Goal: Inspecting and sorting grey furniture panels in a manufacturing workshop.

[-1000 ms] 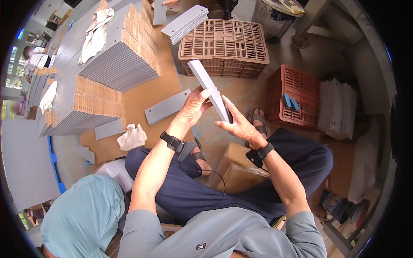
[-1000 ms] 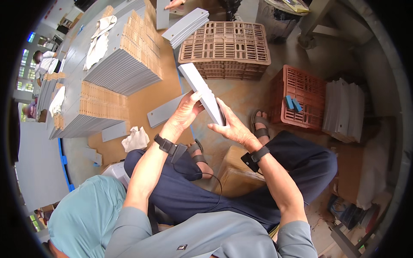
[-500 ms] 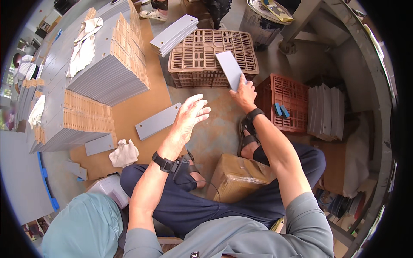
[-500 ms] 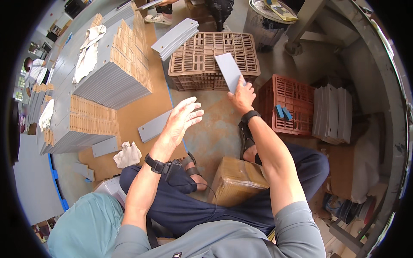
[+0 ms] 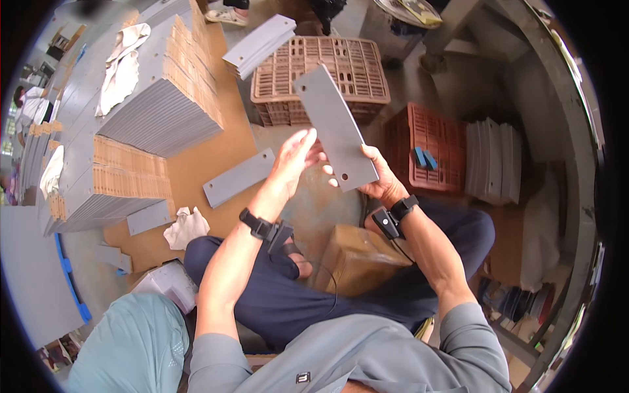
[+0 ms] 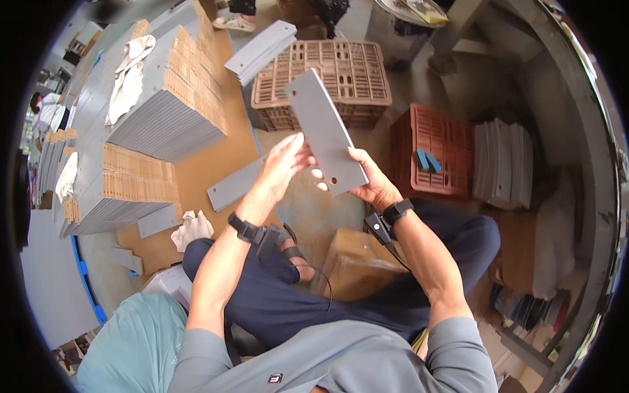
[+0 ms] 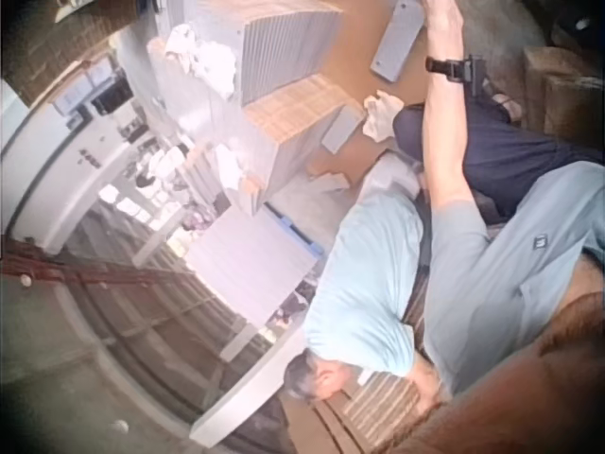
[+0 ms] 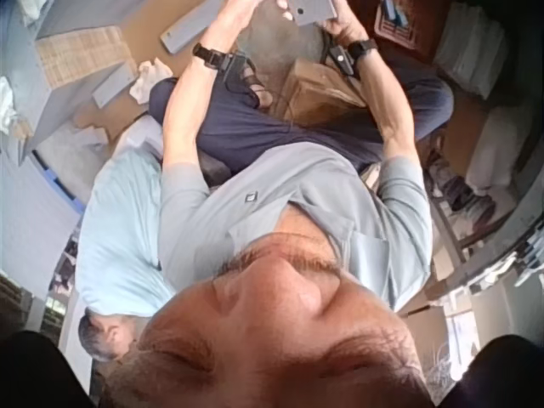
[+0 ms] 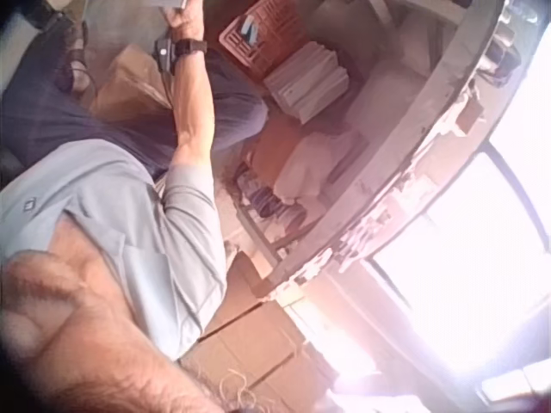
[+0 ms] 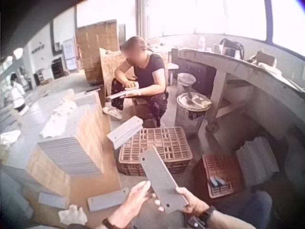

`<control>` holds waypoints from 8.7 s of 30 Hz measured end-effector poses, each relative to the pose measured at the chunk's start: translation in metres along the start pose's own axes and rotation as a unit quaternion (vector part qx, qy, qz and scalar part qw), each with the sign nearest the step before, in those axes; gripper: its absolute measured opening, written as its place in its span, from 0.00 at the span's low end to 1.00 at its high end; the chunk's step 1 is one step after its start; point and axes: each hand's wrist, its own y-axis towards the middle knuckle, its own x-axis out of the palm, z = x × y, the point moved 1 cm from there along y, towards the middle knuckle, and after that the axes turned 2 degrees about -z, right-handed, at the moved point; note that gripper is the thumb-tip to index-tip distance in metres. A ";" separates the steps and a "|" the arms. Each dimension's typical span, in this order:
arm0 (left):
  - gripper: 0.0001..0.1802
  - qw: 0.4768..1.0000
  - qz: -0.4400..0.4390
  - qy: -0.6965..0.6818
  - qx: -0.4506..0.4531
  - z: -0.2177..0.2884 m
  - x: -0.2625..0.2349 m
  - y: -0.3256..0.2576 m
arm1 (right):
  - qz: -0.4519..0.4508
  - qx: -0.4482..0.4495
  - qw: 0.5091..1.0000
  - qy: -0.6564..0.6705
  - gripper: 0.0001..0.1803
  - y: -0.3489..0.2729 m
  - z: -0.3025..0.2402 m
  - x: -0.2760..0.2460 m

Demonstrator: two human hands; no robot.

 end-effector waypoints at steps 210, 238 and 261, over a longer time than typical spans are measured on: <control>0.15 0.991 0.014 -0.129 0.044 -0.039 0.091 0.009 | 0.318 -0.161 0.505 -0.786 0.60 -0.067 0.001 0.027; 0.26 0.961 -0.149 0.218 -0.087 -0.076 0.099 0.001 | 0.497 -0.105 0.440 -0.741 0.28 -0.315 -0.190 -0.050; 0.25 0.937 -0.125 0.316 -0.080 -0.087 0.070 -0.019 | 0.607 -0.070 0.374 -0.698 0.51 -0.416 -0.268 -0.160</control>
